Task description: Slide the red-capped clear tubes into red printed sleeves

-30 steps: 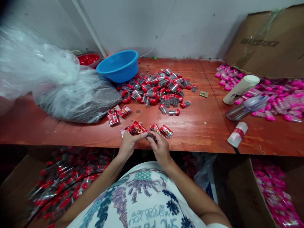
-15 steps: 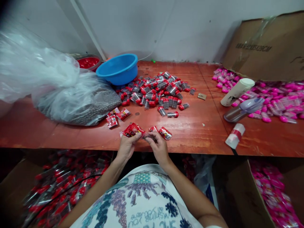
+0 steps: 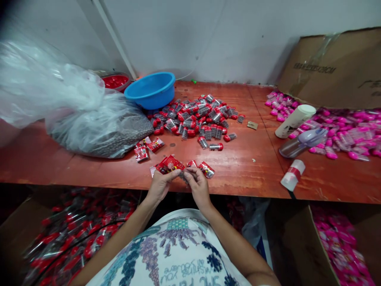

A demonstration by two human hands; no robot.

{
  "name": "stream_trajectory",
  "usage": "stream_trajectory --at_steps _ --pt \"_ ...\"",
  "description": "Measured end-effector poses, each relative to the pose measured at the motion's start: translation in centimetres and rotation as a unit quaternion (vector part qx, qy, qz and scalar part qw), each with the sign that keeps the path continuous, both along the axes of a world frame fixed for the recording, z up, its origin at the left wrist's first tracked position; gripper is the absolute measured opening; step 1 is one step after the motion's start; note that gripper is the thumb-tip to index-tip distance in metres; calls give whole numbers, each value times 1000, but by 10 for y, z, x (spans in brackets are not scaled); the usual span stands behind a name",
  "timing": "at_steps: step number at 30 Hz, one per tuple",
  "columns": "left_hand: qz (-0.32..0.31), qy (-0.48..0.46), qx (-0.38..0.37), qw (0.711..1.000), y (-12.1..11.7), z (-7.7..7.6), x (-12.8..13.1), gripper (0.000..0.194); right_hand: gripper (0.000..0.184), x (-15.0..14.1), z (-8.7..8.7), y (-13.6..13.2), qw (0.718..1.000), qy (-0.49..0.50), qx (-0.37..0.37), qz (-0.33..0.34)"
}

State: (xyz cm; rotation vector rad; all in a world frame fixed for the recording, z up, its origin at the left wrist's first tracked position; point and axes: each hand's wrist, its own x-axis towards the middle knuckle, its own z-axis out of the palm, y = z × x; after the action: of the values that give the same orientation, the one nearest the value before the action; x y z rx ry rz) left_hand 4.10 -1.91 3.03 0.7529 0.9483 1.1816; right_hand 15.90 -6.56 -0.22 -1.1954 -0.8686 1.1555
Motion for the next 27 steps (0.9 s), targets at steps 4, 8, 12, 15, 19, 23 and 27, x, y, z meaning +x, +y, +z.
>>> stream_trajectory --at_steps 4,8,12,15,19,23,27 --pt "9 26 28 999 -2 -2 5 20 21 -2 -7 0 993 -97 59 -25" --pt "14 40 25 999 0 -3 6 21 24 3 -13 2 990 -126 70 0" --pt "24 5 -26 999 6 -3 -1 26 39 15 -14 5 994 -76 47 64" --pt "16 -18 -37 999 4 -4 -2 26 42 20 -13 6 995 -35 35 82" --pt "-30 -7 -27 999 -5 -9 6 22 43 19 -14 5 994 -52 40 87" --pt "-45 -42 -59 996 -8 -18 11 25 38 25 -17 4 993 -55 35 95" --pt "-31 -92 -140 985 -5 -22 2 34 37 58 -25 4 997 -71 22 31"
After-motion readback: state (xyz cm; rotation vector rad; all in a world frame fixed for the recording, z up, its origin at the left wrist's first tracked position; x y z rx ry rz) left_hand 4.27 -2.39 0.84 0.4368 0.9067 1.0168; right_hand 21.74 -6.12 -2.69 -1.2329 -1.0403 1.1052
